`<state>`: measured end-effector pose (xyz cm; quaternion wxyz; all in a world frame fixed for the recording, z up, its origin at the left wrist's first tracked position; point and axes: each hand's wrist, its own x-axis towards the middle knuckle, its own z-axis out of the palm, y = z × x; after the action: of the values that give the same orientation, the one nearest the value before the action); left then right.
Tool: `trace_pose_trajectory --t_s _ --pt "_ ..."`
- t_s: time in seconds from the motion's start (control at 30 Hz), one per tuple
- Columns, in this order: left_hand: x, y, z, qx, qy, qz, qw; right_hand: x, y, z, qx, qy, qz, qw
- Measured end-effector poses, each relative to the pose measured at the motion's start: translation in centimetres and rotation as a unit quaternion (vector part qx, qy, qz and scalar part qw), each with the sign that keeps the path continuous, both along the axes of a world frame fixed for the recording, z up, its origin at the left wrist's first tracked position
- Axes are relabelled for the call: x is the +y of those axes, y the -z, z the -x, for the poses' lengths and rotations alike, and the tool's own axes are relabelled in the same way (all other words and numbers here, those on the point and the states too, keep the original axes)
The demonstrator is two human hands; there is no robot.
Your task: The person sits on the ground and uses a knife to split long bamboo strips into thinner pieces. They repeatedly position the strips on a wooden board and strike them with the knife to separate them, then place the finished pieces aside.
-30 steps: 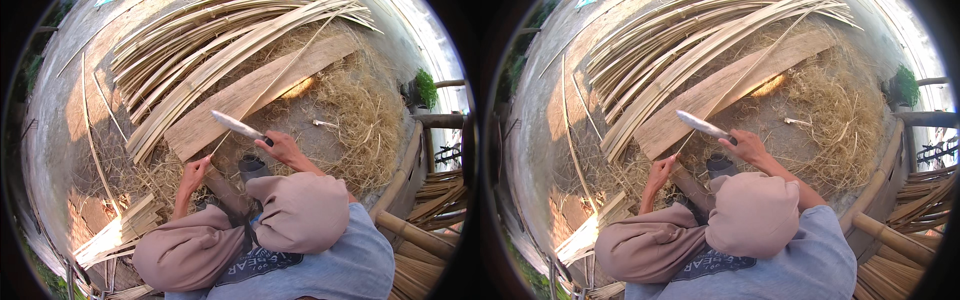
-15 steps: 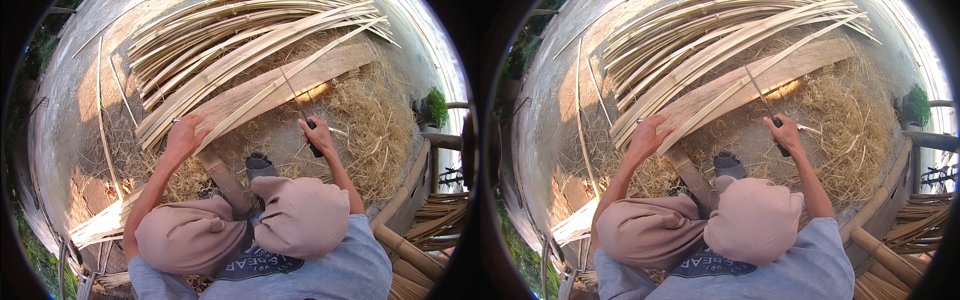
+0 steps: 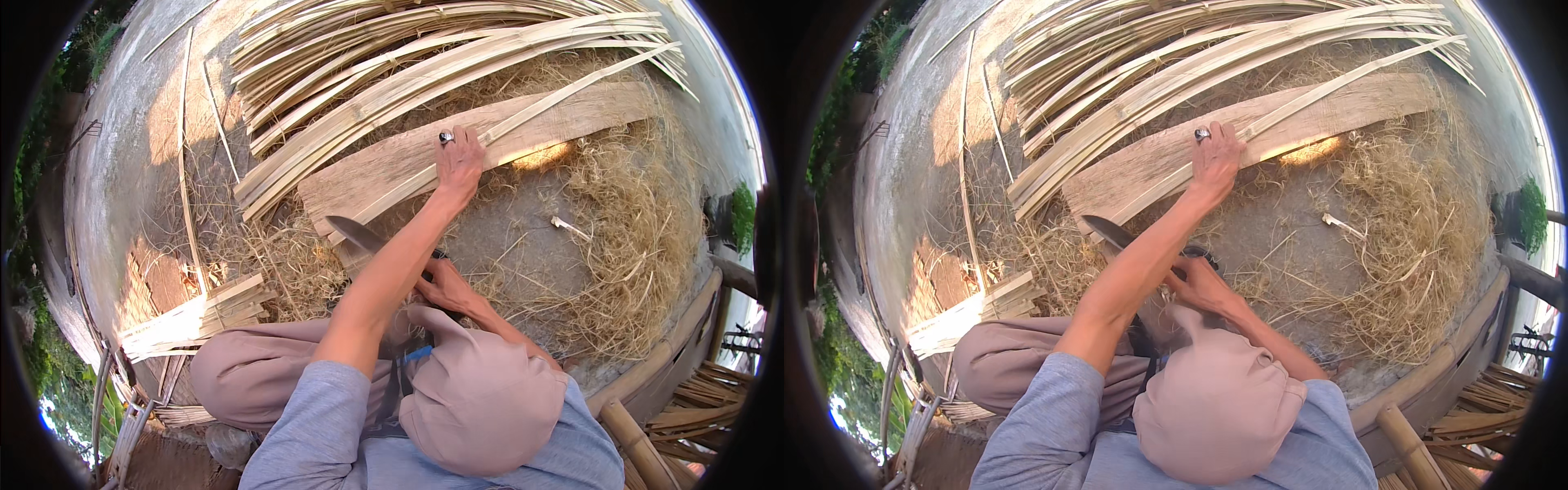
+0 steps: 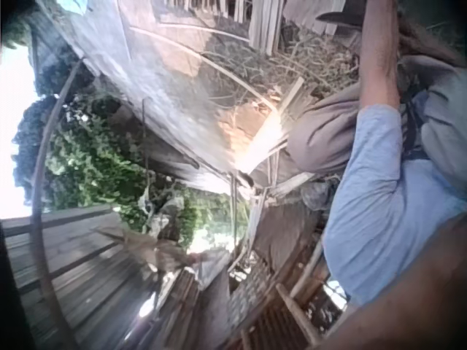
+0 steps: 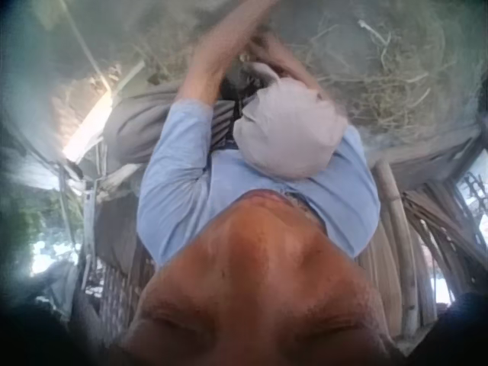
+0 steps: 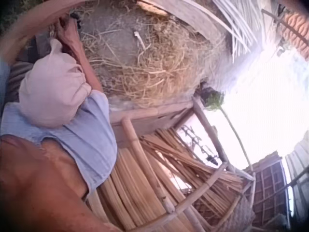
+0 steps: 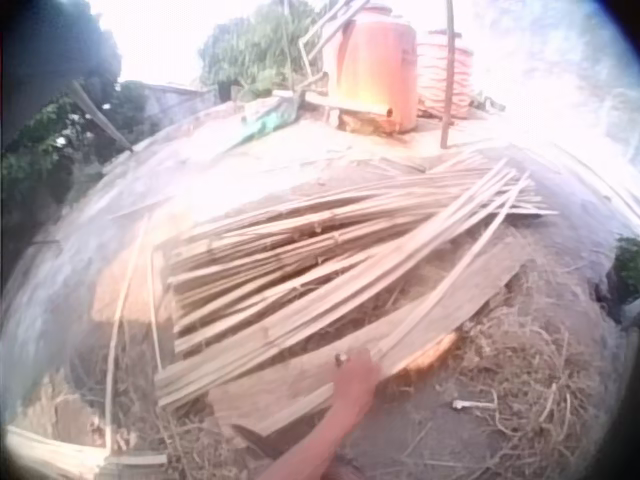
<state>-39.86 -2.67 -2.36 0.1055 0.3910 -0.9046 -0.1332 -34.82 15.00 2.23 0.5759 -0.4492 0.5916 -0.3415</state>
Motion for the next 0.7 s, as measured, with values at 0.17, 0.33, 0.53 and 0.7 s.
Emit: trace_pose_trajectory --t_s 0.17,0.33,0.53,0.7 --pt "-1.6 0.6 4.5 0.139 -0.062 -0.067 0.986 -2.0 2.0 2.2 -0.018 0.295 -0.049 0.954" --pt "-2.2 1.3 5.7 0.216 -0.031 -0.088 0.972 -2.2 5.5 1.3 0.052 0.252 0.034 0.966" --pt "-2.6 1.0 5.3 0.206 -0.04 -0.109 0.972 0.1 3.6 -5.1 0.01 -0.009 0.065 0.998" --pt "-3.3 1.9 4.6 0.25 -0.026 -0.07 0.965 -3.4 2.5 2.4 -0.099 0.068 -0.204 0.972"
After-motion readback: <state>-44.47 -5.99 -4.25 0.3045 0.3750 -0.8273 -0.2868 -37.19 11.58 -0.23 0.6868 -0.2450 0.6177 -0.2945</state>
